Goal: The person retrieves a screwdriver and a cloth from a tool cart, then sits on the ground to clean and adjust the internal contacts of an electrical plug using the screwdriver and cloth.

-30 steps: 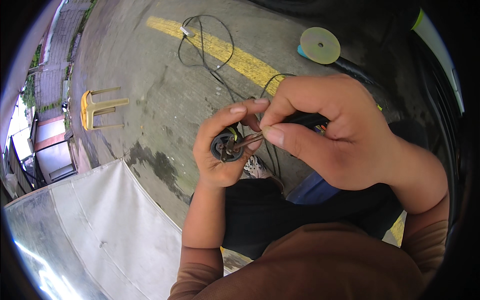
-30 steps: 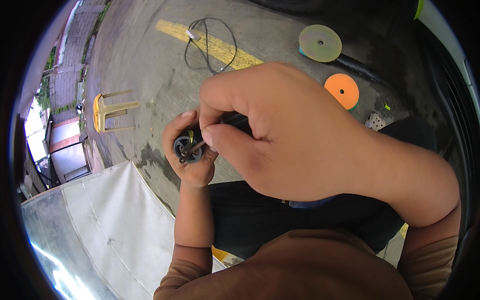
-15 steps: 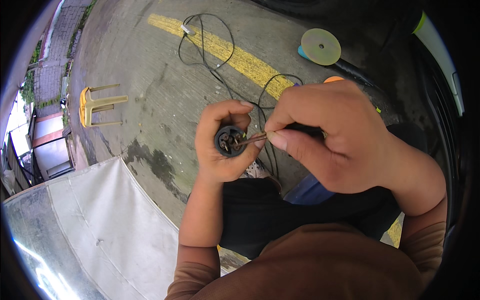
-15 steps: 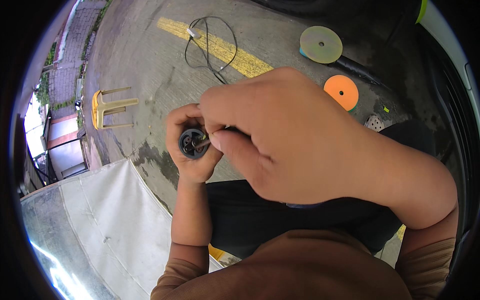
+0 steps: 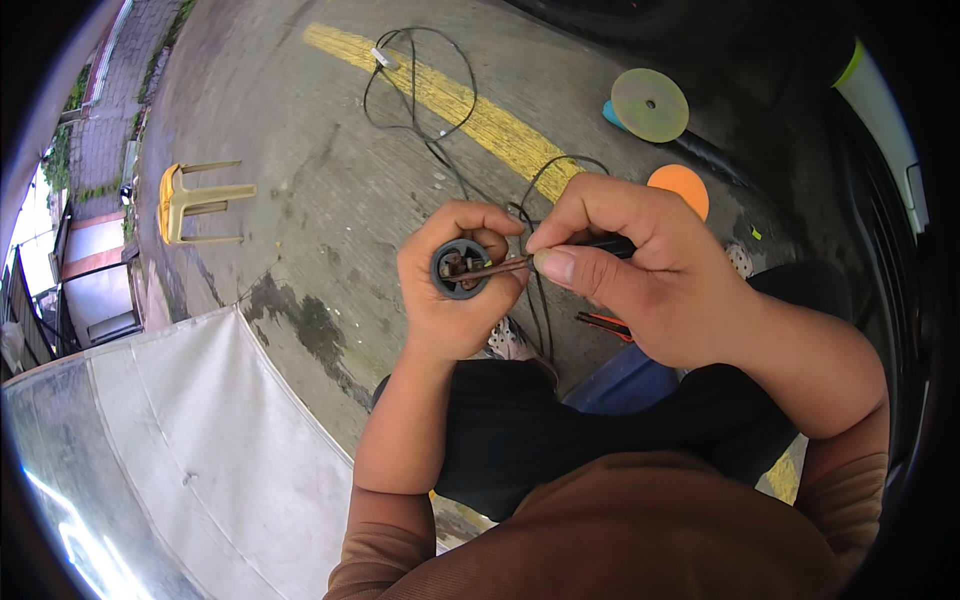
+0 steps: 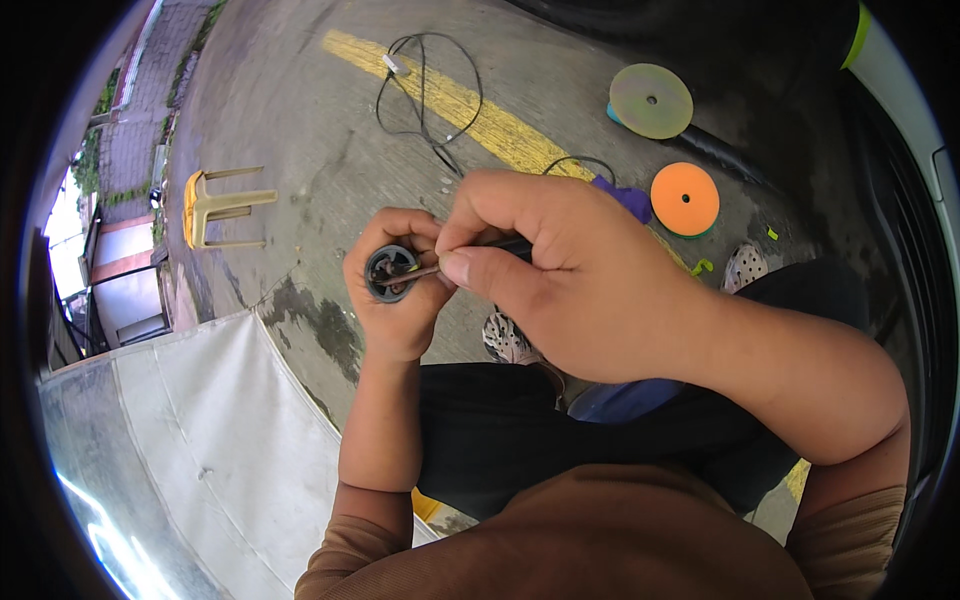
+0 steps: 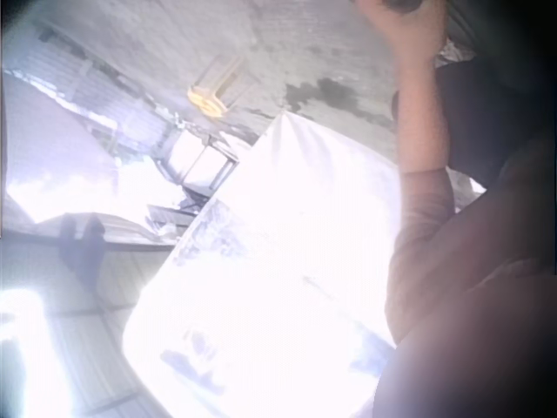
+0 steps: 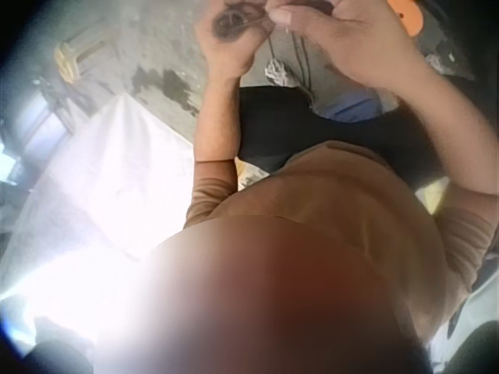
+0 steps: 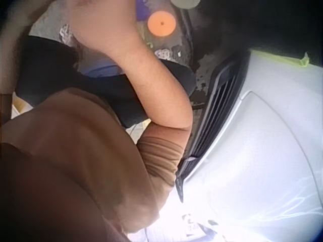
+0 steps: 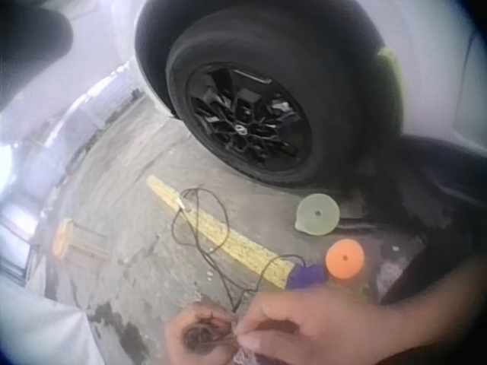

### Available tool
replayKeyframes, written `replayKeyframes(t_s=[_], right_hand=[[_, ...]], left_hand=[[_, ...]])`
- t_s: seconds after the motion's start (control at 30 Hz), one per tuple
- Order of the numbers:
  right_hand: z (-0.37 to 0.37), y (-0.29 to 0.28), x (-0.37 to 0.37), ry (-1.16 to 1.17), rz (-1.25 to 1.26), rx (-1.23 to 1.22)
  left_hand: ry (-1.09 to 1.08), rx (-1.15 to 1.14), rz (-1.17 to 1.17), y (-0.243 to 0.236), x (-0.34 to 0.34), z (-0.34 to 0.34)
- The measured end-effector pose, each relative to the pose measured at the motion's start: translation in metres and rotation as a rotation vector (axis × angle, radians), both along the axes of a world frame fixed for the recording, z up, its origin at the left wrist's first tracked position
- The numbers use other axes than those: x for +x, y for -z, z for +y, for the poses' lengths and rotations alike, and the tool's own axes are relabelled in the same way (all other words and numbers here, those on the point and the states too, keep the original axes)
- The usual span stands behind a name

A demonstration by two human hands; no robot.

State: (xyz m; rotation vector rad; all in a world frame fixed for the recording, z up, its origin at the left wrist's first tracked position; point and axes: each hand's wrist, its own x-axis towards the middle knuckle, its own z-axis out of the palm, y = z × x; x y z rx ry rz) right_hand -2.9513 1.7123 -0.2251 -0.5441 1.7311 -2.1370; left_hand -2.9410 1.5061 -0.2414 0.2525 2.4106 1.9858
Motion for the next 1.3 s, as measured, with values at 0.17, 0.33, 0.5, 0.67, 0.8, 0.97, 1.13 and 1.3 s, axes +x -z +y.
replayKeyframes(t_s=[0.17,0.33,0.5,0.67,0.8,0.97,1.13,1.3], right_hand=[[-0.007,0.003,0.006,-0.122,-0.396,-0.257],[0.001,0.003,0.002,-0.074,-0.293,-0.163],[0.009,-0.001,0.001,0.096,0.174,-0.039],[0.005,0.005,-0.013,0.29,0.054,-0.031],[-0.003,0.029,-0.031,0.198,-0.305,-0.133],[0.004,0.058,-0.045,0.197,-0.39,-0.182],[0.012,0.12,-0.082,0.346,-0.184,0.42],[0.01,0.231,-0.072,0.123,-0.102,1.049]], left_hand=[[0.01,0.165,0.161,0.006,-0.002,-0.004],[0.03,0.238,0.163,0.007,-0.004,-0.009],[0.022,0.325,0.199,0.009,-0.004,-0.015],[-0.013,0.002,0.276,0.014,-0.017,-0.037],[0.035,0.536,-0.094,0.027,-0.02,-0.039],[0.027,0.902,-0.184,0.03,-0.029,-0.044],[0.115,1.14,-0.062,0.0,-0.03,-0.069],[0.109,1.033,-0.028,-0.013,-0.019,-0.077]])
